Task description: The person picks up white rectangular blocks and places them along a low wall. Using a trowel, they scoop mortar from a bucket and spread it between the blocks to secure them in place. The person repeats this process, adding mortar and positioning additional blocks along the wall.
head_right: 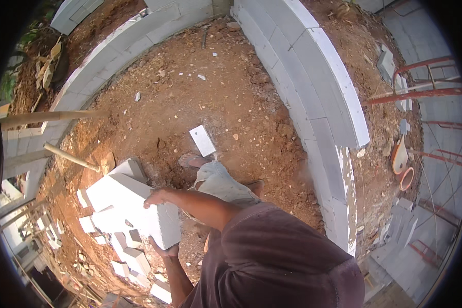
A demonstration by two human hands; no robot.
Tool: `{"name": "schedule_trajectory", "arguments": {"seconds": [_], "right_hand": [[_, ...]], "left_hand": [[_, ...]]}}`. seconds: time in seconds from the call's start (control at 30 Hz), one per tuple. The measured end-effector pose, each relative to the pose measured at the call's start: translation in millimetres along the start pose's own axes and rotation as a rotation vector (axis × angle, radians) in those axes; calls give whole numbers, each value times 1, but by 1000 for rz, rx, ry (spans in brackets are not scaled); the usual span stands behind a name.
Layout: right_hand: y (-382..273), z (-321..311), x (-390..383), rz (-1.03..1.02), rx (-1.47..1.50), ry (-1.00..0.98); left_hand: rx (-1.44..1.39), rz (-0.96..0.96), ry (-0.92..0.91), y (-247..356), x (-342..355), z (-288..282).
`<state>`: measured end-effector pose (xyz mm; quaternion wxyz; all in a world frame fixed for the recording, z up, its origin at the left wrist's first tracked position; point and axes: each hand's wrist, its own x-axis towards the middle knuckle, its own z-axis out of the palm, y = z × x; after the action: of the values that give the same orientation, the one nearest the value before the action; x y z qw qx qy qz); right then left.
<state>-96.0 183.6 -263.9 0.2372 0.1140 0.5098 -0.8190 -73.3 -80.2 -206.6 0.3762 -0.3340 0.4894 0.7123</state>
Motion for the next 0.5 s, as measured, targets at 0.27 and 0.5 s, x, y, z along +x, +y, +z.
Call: {"name": "schedule_trajectory", "arguments": {"seconds": [0.27,0.5], "right_hand": [[-21,48,-161,213,179,259],[-9,19,-280,418,476,467]], "left_hand": [[-242,62,-122,-54,-116,27],[-144,-205,-283,-120,-98,57]]}}
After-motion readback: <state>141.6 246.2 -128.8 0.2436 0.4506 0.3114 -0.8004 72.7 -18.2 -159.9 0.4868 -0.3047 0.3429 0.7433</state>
